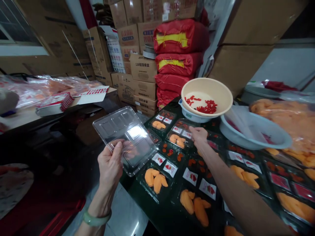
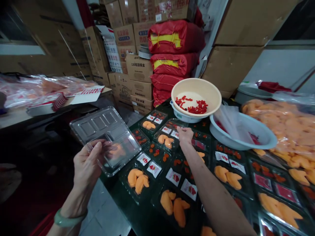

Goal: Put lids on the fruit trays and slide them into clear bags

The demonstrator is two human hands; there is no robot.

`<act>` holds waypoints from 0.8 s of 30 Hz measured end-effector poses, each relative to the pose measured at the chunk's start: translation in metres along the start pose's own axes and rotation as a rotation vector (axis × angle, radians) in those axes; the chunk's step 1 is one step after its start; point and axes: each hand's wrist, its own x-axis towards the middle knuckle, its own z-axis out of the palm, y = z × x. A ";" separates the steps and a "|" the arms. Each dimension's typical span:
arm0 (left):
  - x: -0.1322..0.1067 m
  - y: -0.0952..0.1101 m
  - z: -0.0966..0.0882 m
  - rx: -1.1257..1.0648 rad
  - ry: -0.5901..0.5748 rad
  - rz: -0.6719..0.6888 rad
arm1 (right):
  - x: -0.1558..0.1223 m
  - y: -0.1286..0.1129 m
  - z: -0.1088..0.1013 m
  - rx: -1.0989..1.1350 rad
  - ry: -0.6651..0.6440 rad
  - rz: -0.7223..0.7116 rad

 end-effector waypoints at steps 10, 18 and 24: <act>-0.002 -0.009 0.000 -0.047 -0.035 -0.058 | -0.011 0.013 0.006 -0.642 0.077 -0.040; 0.000 -0.002 0.002 -0.261 -0.046 -0.246 | -0.032 0.027 0.031 -0.935 -0.222 -0.530; -0.006 -0.005 0.011 -0.603 -0.182 -0.615 | -0.011 0.029 0.043 -0.942 -0.324 -0.516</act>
